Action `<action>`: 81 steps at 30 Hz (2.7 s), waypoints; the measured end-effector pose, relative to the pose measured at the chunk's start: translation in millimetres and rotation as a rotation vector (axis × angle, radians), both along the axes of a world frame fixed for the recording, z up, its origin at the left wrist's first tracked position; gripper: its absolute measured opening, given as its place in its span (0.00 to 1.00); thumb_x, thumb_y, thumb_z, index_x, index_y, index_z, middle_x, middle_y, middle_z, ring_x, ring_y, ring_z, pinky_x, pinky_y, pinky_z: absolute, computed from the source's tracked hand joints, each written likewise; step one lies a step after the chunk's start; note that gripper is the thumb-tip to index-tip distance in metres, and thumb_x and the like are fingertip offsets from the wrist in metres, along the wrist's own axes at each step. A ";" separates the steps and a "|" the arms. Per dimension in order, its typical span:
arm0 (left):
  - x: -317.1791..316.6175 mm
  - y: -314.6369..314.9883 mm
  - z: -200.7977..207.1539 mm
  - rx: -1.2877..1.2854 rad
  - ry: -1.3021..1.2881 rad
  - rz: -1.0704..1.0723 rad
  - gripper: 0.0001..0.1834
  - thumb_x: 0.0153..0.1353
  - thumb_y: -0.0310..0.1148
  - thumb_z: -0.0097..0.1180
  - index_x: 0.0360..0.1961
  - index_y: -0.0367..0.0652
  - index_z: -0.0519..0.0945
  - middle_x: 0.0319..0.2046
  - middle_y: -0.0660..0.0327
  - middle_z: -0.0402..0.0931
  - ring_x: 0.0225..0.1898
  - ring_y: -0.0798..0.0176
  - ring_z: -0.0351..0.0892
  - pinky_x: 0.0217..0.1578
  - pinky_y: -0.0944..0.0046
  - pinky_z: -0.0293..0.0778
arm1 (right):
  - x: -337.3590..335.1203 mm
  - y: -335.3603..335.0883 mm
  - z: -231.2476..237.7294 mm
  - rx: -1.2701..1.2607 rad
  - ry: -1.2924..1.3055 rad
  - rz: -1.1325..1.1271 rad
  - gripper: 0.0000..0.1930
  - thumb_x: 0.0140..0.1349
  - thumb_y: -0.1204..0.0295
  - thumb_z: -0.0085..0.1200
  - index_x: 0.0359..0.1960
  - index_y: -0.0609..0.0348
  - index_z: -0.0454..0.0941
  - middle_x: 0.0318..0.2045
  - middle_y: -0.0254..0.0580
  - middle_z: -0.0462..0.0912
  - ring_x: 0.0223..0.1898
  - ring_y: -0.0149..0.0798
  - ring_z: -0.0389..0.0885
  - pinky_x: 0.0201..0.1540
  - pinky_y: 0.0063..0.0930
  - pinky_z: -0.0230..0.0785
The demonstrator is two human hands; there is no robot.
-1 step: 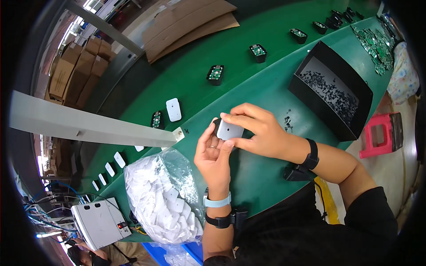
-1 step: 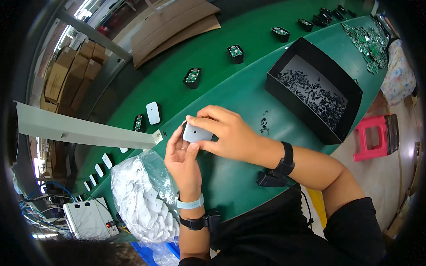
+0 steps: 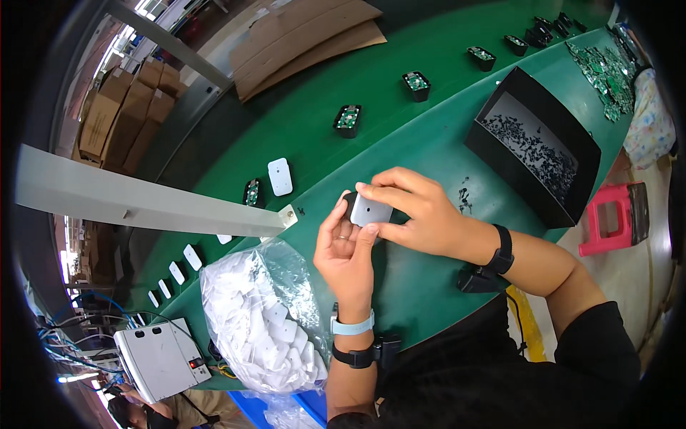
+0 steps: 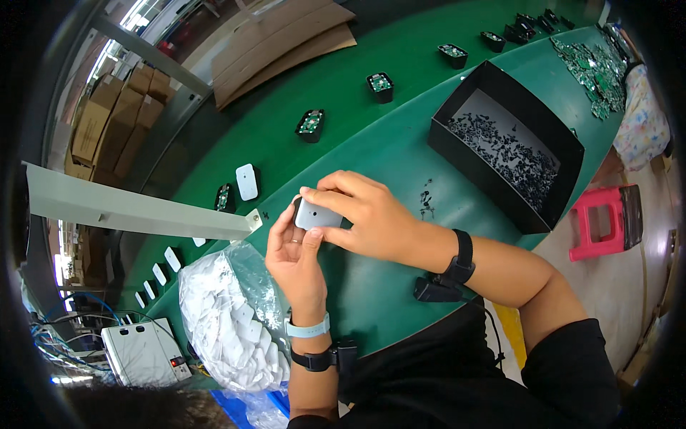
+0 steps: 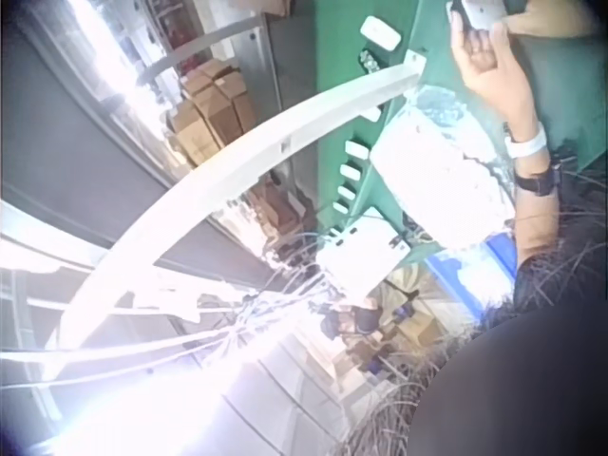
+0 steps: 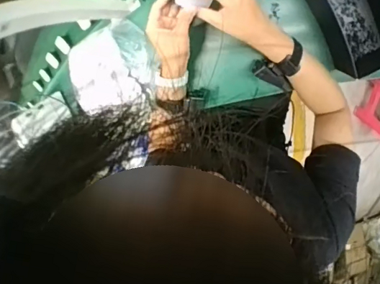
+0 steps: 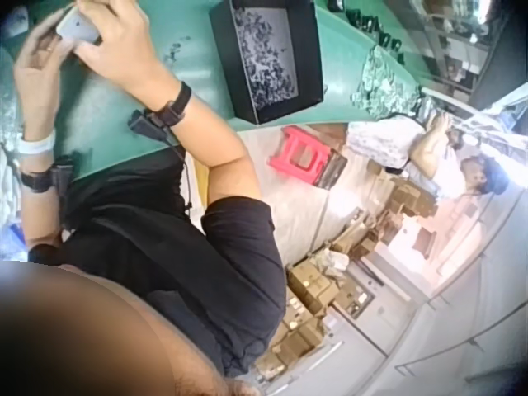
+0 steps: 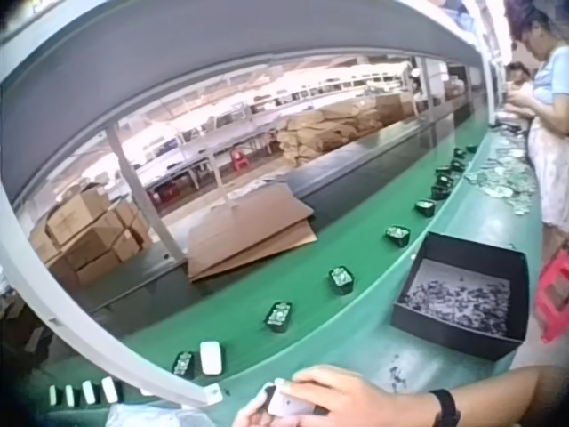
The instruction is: The person repeatedly picks up small white plastic casings and green circuit boards from a green workbench. They insert the circuit boards into the casings, close them, and place the assembled units back on the table. The process is repeated continuously throughout the clip.
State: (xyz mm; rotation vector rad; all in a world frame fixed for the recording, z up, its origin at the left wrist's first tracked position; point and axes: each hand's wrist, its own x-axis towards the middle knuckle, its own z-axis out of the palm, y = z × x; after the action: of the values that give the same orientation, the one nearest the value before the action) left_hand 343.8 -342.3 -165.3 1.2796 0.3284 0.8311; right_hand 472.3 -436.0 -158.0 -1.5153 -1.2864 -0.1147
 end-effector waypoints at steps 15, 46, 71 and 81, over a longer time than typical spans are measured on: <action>-0.5 3.1 1.2 0.306 -0.048 -0.024 0.16 0.67 0.22 0.55 0.55 0.33 0.70 0.64 0.36 0.66 0.64 0.46 0.71 0.64 0.49 0.69 | 15.4 -1.2 6.9 0.002 0.197 0.325 0.27 0.55 0.77 0.68 0.59 0.58 0.78 0.50 0.48 0.80 0.46 0.46 0.82 0.50 0.33 0.78; -3.5 8.8 -2.9 0.541 0.302 0.159 0.10 0.61 0.24 0.60 0.44 0.36 0.79 0.41 0.54 0.80 0.40 0.58 0.80 0.43 0.62 0.76 | 127.7 98.9 -7.1 -0.682 0.077 -0.420 0.21 0.52 0.67 0.68 0.45 0.66 0.81 0.36 0.59 0.85 0.43 0.56 0.85 0.47 0.42 0.77; -159.8 19.2 51.3 0.931 1.499 0.585 0.15 0.62 0.30 0.50 0.46 0.30 0.78 0.32 0.37 0.81 0.35 0.33 0.81 0.37 0.41 0.76 | 40.9 -19.5 17.8 -0.063 -0.016 -0.034 0.03 0.56 0.80 0.61 0.30 0.63 0.80 0.24 0.40 0.79 0.27 0.37 0.79 0.28 0.28 0.69; -211.9 -2.2 70.5 1.003 1.608 0.494 0.27 0.55 0.32 0.62 0.53 0.27 0.72 0.51 0.32 0.72 0.54 0.31 0.72 0.55 0.44 0.69 | 38.5 -23.9 15.8 -0.034 -0.027 0.047 0.03 0.54 0.80 0.61 0.29 0.65 0.79 0.25 0.43 0.80 0.28 0.41 0.80 0.32 0.31 0.72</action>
State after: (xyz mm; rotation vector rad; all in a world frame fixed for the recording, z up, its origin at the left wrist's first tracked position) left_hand 131.9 -344.4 -94.8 2.7132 1.6912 0.0882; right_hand 510.8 -459.9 -142.2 -1.5156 -1.3503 -0.0836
